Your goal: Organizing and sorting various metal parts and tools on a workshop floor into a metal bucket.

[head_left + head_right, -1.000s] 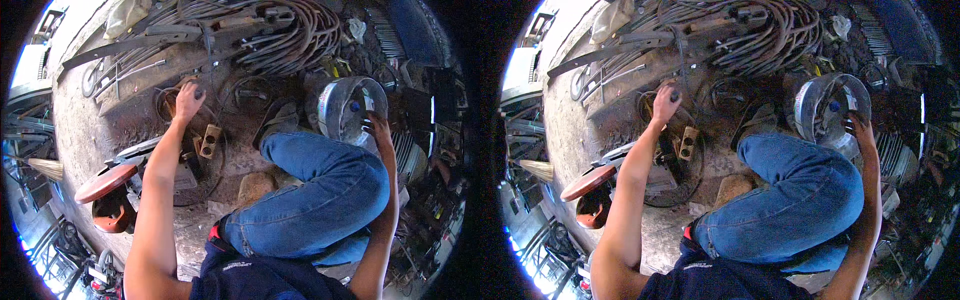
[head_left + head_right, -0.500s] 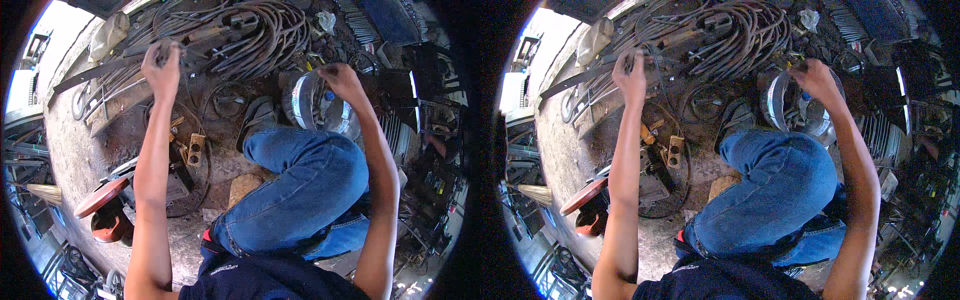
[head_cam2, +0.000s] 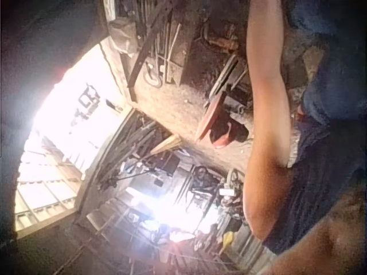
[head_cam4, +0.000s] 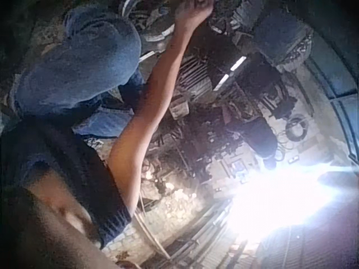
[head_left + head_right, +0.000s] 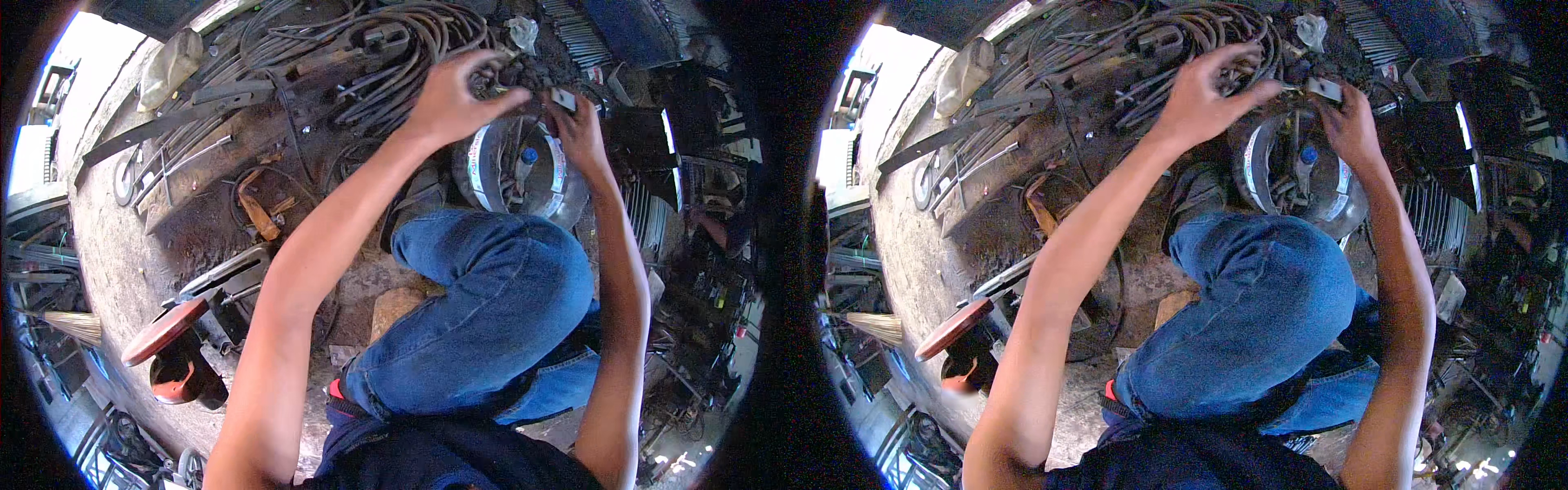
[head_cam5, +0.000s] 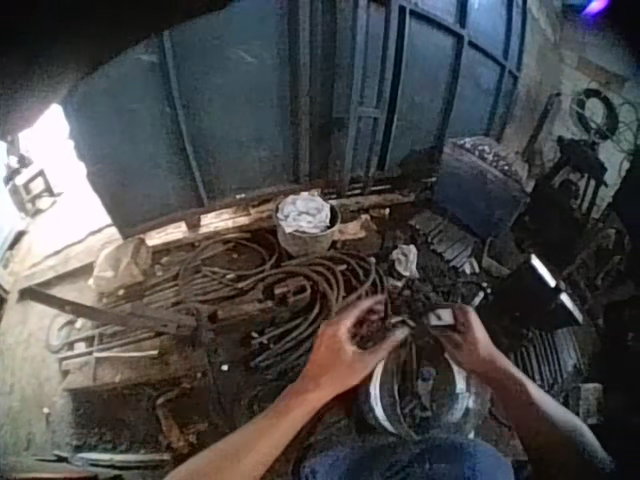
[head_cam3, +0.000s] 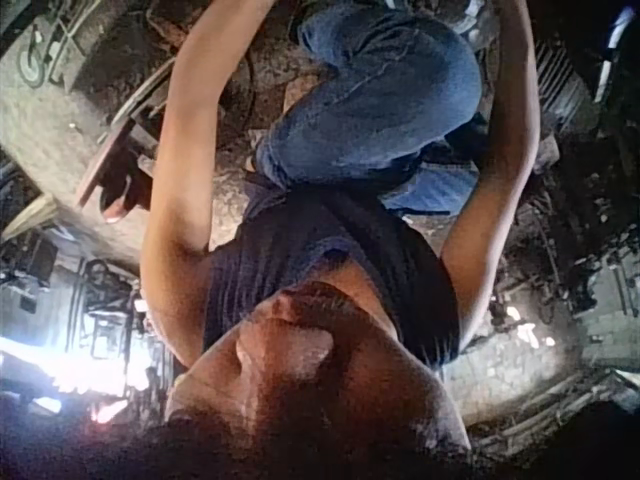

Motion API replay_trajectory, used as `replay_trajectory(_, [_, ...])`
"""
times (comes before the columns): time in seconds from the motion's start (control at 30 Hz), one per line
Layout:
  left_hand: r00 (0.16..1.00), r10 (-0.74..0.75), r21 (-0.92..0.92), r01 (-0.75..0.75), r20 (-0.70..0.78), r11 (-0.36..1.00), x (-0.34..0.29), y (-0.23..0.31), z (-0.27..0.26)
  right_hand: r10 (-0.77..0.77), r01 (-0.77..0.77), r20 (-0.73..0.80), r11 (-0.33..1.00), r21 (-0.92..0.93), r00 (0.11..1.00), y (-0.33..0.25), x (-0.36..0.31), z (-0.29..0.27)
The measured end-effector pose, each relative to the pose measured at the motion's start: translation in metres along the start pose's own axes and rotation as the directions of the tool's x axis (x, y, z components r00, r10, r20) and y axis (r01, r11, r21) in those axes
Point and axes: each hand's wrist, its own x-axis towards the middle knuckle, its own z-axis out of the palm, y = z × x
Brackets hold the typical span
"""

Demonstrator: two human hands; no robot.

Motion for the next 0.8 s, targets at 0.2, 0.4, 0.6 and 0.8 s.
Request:
replay_trajectory(0.2, [0.907,-0.353,0.491,0.421,-0.229,0.763,-0.071,-0.128,-0.129,0.384,-0.431,0.198,0.798,0.421,0.902,0.026,-0.043,-0.036])
replay_trajectory(0.4, [0.934,-0.339,0.853,0.084,0.112,0.514,-0.082,-0.195,-0.176,0.597,-0.602,0.197,0.618,0.506,0.778,0.067,-0.067,-0.061])
replay_trajectory(0.6, [0.847,-0.377,0.889,-0.213,0.375,0.406,-0.044,-0.203,-0.149,0.455,-0.531,0.298,0.804,0.267,0.839,0.068,-0.069,-0.040])
replay_trajectory(0.8, [0.790,-0.400,0.886,-0.408,0.464,0.223,-0.036,-0.211,-0.144,0.432,-0.547,0.371,0.779,0.306,0.822,0.059,-0.056,-0.033])
